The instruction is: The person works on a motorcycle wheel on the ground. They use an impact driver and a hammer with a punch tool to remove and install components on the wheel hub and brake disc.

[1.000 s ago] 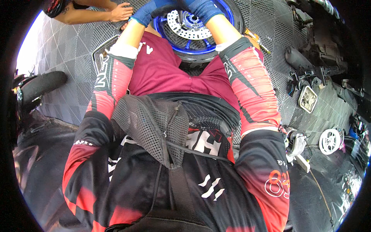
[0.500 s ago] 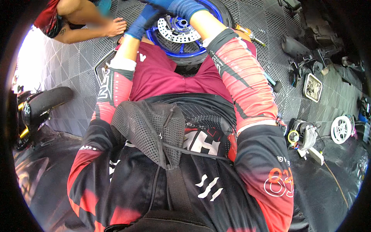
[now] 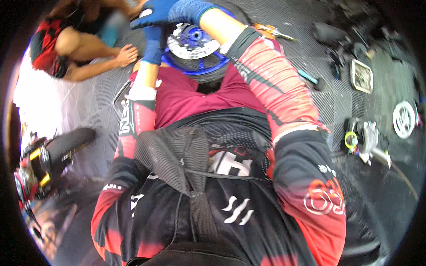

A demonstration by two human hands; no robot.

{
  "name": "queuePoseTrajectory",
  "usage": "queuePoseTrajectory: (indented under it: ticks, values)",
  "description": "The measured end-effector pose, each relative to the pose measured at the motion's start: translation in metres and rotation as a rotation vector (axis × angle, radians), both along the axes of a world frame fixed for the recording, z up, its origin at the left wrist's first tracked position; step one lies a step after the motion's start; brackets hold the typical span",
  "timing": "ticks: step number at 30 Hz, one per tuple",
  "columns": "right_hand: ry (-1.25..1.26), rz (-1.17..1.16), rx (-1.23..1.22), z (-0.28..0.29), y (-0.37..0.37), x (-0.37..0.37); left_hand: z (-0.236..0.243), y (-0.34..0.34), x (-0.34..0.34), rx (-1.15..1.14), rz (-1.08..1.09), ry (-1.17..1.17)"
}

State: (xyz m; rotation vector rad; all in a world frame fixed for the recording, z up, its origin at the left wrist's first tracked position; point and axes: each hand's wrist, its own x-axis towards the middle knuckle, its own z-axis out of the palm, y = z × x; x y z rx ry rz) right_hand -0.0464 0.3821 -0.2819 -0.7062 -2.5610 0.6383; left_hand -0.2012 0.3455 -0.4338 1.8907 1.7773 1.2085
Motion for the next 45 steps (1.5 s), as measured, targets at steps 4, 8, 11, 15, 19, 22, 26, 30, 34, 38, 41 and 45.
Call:
queuePoseTrajectory:
  ticks: [4,8,11,15,19,22,26,30,34,38,41,45]
  values:
    - [0.303,-0.265,-0.092,-0.052,0.014,0.094,-0.006,0.015,-0.022,0.096,0.395,0.056]
    - [0.087,-1.034,-0.358,-0.161,-0.019,0.296,0.037,-0.003,0.025,0.076,0.379,-0.932]
    - [-0.337,-1.179,-0.593,-0.274,-0.092,0.399,-0.009,-0.009,-0.034,0.167,0.267,-0.924]
    - [-0.357,-1.502,-0.764,-0.367,-0.2,0.46,0.027,-0.027,-0.018,-0.019,-0.197,-0.745]
    - [-0.397,-1.595,-0.736,-0.368,-0.219,0.406,0.11,-0.035,-0.015,-0.3,-0.346,-0.58]
    - [-0.487,-1.56,-0.662,-0.364,-0.199,0.401,0.091,-0.015,-0.031,-0.236,-0.358,-0.582]
    - [-0.441,-1.566,-0.702,-0.372,-0.193,0.417,0.093,-0.028,0.042,0.128,0.162,0.038]
    - [-0.388,-1.538,-0.697,-0.377,-0.195,0.419,0.075,-0.022,0.058,0.337,0.319,-0.596]
    - [-0.476,-1.545,-0.755,-0.376,-0.194,0.431,0.085,-0.029,0.046,0.088,0.014,-0.601]
    - [-0.473,-1.498,-0.749,-0.372,-0.184,0.407,0.074,-0.01,-0.026,-0.114,-0.459,-0.242]
    - [-0.401,-1.585,-0.723,-0.378,-0.196,0.423,0.055,-0.018,0.01,-0.218,-0.212,-0.5]
    - [-0.291,-1.652,-0.626,-0.382,-0.21,0.419,0.061,-0.026,0.046,0.058,-0.078,-0.571]
